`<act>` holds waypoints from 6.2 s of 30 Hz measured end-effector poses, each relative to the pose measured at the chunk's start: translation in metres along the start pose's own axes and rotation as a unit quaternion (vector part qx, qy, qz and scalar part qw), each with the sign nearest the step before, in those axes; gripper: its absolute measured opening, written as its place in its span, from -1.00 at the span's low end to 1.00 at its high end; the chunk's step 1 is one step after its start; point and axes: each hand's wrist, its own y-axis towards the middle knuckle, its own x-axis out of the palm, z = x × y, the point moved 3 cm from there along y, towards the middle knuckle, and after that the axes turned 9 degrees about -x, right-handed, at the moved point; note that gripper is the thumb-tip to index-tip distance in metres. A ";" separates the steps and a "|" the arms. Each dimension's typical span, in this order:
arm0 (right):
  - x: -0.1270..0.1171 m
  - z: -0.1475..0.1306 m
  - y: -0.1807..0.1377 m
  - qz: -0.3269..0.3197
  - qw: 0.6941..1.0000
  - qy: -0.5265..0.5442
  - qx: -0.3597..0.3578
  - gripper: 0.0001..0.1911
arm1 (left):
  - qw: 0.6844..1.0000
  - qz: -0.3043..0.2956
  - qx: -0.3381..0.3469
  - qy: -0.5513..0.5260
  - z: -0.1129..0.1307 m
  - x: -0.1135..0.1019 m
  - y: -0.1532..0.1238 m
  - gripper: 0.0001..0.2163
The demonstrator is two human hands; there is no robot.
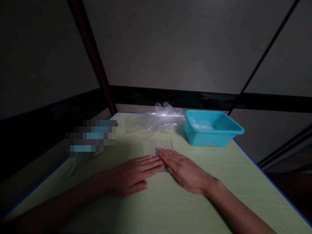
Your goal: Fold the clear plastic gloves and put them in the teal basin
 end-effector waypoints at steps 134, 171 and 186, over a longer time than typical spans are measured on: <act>0.010 0.107 0.027 0.317 0.867 0.275 0.270 -0.79 | 0.999 -0.005 -0.034 -0.017 -0.027 -0.002 -0.014 -0.41; 0.005 0.101 0.030 0.336 0.823 0.379 0.258 -0.46 | 0.998 -0.025 -0.047 0.013 -0.025 -0.003 -0.012 -0.41; 0.013 0.104 0.033 0.353 0.809 0.387 0.267 -0.38 | 0.999 -0.024 -0.044 -0.004 -0.025 -0.004 -0.012 -0.42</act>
